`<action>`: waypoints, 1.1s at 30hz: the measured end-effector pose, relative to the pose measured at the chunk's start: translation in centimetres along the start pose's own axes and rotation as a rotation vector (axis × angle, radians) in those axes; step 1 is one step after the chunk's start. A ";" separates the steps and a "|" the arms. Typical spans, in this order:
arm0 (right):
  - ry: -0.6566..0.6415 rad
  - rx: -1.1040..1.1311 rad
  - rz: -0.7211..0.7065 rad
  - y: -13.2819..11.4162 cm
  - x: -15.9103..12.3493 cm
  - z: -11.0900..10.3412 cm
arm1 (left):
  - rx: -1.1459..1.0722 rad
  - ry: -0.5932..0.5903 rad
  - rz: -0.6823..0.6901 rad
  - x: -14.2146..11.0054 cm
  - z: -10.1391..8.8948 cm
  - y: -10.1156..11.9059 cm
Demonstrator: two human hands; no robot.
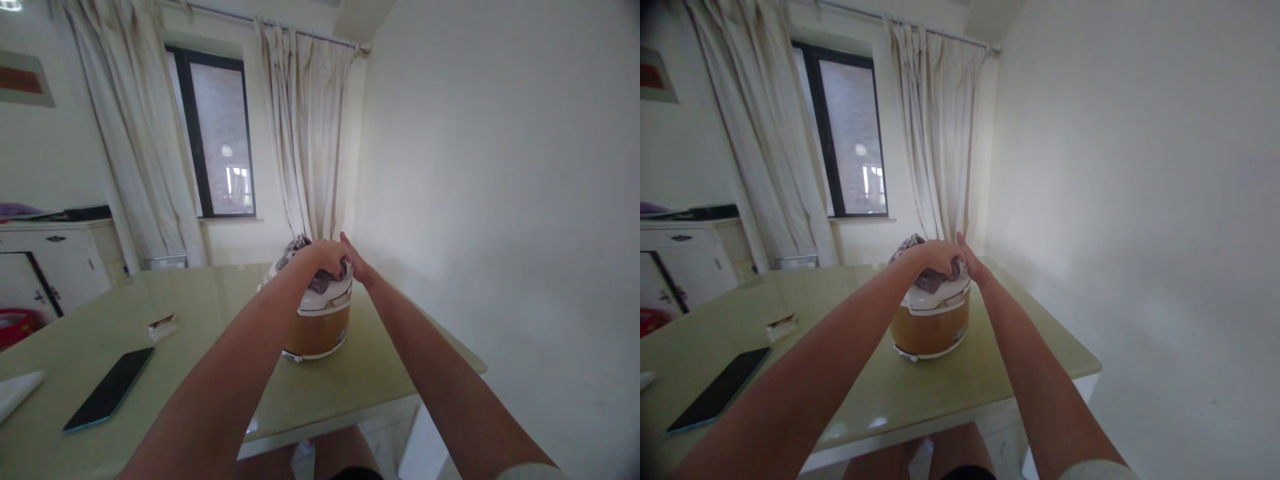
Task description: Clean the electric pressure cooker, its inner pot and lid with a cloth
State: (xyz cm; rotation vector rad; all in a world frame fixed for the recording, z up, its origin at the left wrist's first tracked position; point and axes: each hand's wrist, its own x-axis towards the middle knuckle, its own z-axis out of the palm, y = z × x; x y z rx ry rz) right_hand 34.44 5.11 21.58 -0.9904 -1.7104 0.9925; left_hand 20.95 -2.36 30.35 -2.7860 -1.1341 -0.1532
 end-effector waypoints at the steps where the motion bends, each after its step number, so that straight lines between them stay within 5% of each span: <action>1: -0.015 0.007 0.010 0.1 0.4 0.0 | -0.015 -0.036 0.037 0.1 0.0 0.1; 5: -0.054 0.096 0.054 0.7 1.5 0.0 | -0.092 -0.157 0.179 -0.3 1.2 1.2; 13: -0.010 0.097 -0.018 1.9 0.9 0.1 | -0.077 0.056 0.199 -5.2 4.0 2.1; 19: 0.018 0.025 -0.065 1.5 0.3 0.6 | -0.465 0.245 0.138 -9.0 4.2 -2.7; 25: 0.097 -0.138 -0.266 2.0 0.1 1.4 | -0.614 0.468 -0.114 -11.4 5.8 -9.0; 29: 0.172 -0.286 -0.303 2.2 0.0 1.6 | -0.600 0.597 -0.224 -10.7 7.7 -11.8; 33: 0.195 -0.330 -0.280 1.9 -0.4 1.7 | -0.515 0.582 -0.392 -8.7 8.4 -13.3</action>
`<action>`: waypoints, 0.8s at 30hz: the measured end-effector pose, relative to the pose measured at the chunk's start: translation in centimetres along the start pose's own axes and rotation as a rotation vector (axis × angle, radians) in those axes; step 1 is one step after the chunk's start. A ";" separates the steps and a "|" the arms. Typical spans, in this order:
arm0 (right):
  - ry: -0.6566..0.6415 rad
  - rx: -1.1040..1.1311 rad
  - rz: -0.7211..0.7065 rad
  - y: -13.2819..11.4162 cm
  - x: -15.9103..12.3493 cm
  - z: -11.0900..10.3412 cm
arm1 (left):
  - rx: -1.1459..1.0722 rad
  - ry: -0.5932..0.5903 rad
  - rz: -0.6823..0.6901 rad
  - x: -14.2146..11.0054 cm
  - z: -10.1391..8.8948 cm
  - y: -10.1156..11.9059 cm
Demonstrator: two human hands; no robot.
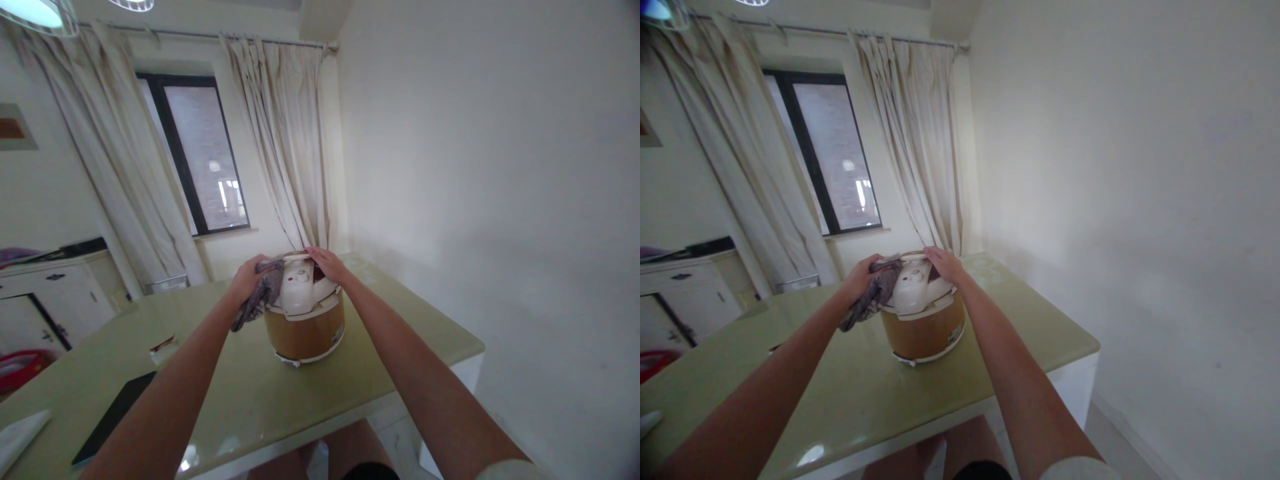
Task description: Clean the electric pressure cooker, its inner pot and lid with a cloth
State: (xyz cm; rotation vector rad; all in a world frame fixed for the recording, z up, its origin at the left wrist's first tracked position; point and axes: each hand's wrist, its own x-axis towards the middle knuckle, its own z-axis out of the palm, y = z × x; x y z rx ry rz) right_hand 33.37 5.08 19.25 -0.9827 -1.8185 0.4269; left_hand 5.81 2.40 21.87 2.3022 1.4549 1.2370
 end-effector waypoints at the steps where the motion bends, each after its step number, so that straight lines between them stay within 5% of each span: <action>1: 0.001 -0.005 0.001 -0.1 -0.1 0.0 | 0.039 0.007 -0.043 0.4 0.2 -0.2; 8: 0.001 -0.020 -0.012 -0.2 -0.4 -0.1 | 0.207 -0.077 -0.124 0.4 -0.6 -0.5; 13: 0.003 -0.032 0.020 -0.8 -0.5 -0.2 | 0.593 -0.071 -0.087 -2.6 -0.8 2.5; 19: -0.003 -0.047 0.013 -1.1 -0.6 -0.4 | 0.676 0.082 -0.048 -7.8 0.6 5.8; 24: -0.002 -0.052 -0.003 -0.6 -0.4 -0.2 | 0.430 0.283 -0.093 -12.0 4.8 3.3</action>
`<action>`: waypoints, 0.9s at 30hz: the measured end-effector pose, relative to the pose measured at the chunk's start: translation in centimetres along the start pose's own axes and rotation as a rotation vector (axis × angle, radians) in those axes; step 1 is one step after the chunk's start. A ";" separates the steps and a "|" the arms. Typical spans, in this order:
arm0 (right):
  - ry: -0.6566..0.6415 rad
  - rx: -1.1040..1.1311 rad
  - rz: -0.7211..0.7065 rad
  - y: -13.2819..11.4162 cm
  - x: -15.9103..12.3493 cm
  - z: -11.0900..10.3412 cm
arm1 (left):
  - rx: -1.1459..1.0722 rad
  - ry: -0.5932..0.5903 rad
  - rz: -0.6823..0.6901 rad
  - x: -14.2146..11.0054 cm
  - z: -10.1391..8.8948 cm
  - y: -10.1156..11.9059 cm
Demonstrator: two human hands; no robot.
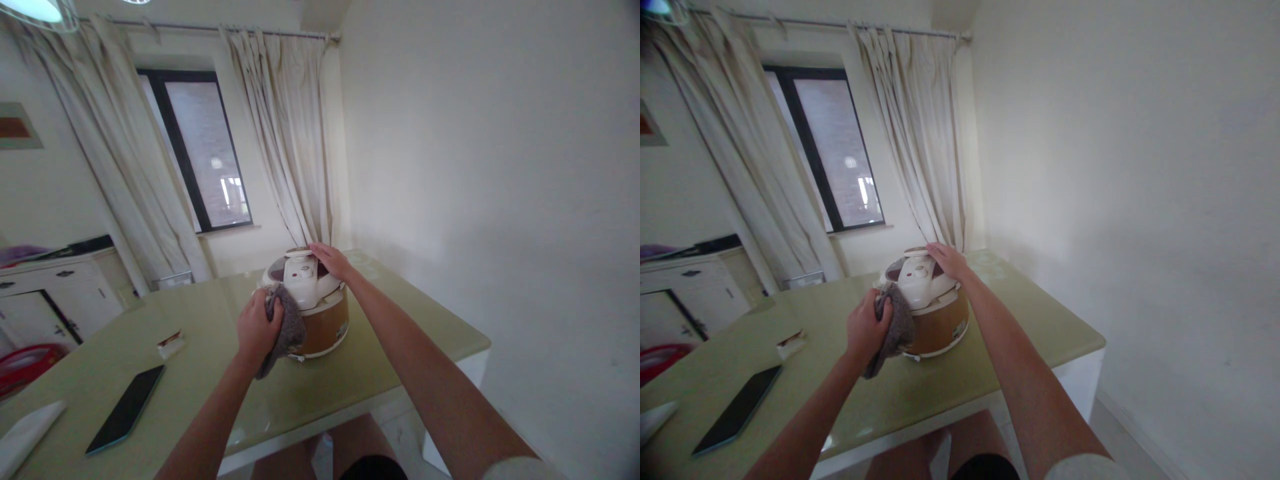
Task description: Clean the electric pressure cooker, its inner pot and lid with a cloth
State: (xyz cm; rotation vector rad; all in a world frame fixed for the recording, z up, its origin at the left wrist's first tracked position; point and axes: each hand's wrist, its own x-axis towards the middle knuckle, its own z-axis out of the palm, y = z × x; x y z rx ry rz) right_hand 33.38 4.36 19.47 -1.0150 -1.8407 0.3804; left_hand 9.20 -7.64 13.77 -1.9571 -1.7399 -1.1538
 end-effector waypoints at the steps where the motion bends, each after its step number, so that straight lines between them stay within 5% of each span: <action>1: 0.001 -0.004 0.001 0.1 0.0 0.0 | -0.053 0.052 -0.014 -1.1 1.3 -0.4; 5: -0.004 -0.022 0.009 -0.1 -0.1 0.0 | -0.208 0.229 -0.129 -5.0 6.9 -2.1; 9: 0.019 -0.055 0.058 -0.8 -0.3 0.0 | -0.294 0.139 -0.475 -6.7 10.4 -4.1; 12: 0.053 -0.091 0.125 -1.3 -0.4 0.2 | -0.329 0.046 -0.607 -5.8 11.0 -6.1; 17: 0.077 -0.137 0.186 -2.0 -0.8 0.5 | -0.404 -0.135 -0.642 -4.0 10.3 -8.7; 21: 0.083 -0.148 0.174 -2.3 -1.1 0.3 | -0.405 -0.094 -0.637 -6.2 9.7 -6.4; 27: 0.074 -0.171 0.143 -2.1 -1.2 0.2 | -0.309 0.281 -0.447 -9.7 10.6 1.6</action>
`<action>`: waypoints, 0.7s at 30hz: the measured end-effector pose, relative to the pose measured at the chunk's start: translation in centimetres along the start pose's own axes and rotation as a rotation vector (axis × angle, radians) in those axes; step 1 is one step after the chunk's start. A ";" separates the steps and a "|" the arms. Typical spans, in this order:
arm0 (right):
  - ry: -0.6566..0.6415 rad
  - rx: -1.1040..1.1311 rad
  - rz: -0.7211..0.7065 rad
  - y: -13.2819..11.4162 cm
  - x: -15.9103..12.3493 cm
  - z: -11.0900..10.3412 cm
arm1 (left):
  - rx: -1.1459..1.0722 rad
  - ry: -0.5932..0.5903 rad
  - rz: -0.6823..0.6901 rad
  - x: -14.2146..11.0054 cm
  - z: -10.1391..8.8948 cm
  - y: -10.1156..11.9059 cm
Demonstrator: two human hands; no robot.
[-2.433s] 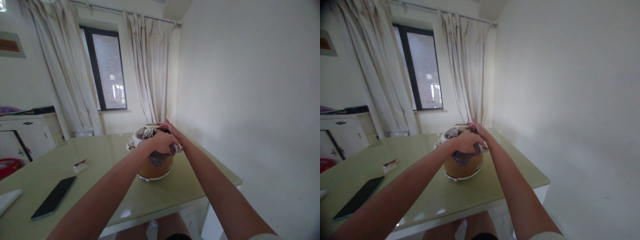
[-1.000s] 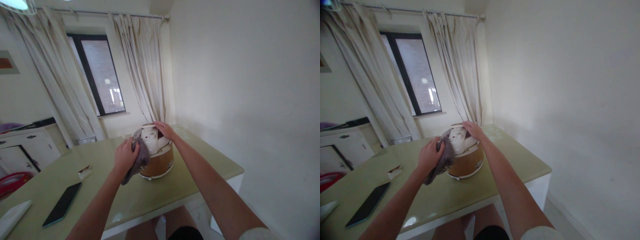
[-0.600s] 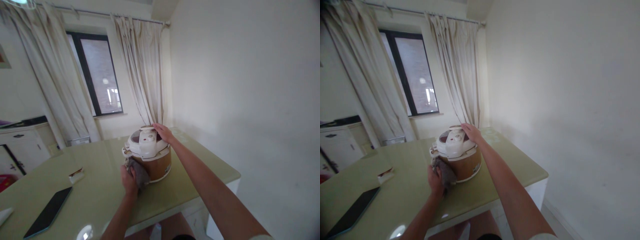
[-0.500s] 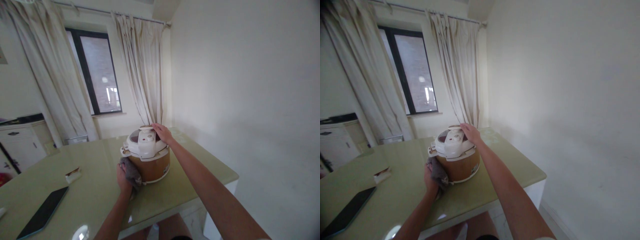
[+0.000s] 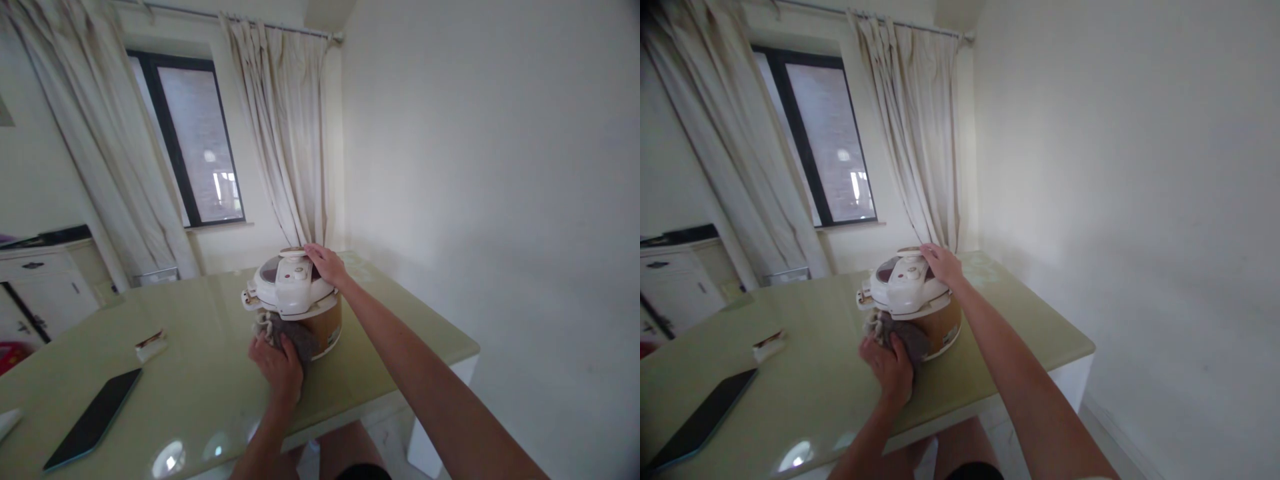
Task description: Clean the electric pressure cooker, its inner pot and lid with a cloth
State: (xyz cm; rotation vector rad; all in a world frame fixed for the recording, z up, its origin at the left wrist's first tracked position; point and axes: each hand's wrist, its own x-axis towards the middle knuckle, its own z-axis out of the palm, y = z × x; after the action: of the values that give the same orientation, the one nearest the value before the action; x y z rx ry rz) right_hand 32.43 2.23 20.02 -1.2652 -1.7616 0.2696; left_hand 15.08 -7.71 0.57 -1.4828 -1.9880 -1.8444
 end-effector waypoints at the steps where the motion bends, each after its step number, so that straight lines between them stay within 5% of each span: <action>1: 0.000 -0.005 -0.004 0.0 0.0 0.0 | -0.017 0.053 0.033 -0.3 0.4 0.5; 6: 0.006 -0.054 0.047 -0.6 -0.1 0.6 | -0.082 0.109 0.033 1.7 1.6 -0.2; 13: 0.043 -0.128 0.107 -2.3 -0.4 1.8 | -0.069 -0.023 -0.148 7.6 -0.2 -2.2; 17: 0.056 -0.136 0.093 -2.2 -0.3 2.0 | -0.008 0.033 -0.052 4.4 0.6 -1.6; 21: 0.056 -0.148 0.070 -1.9 -0.2 2.0 | 0.137 0.056 0.414 -1.2 2.5 -1.3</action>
State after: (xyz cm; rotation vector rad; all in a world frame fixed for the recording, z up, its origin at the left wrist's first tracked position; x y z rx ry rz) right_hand 29.67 1.84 19.95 -1.4278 -1.7177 0.1442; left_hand 16.26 -6.24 -1.82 -1.6287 -1.5916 -1.5298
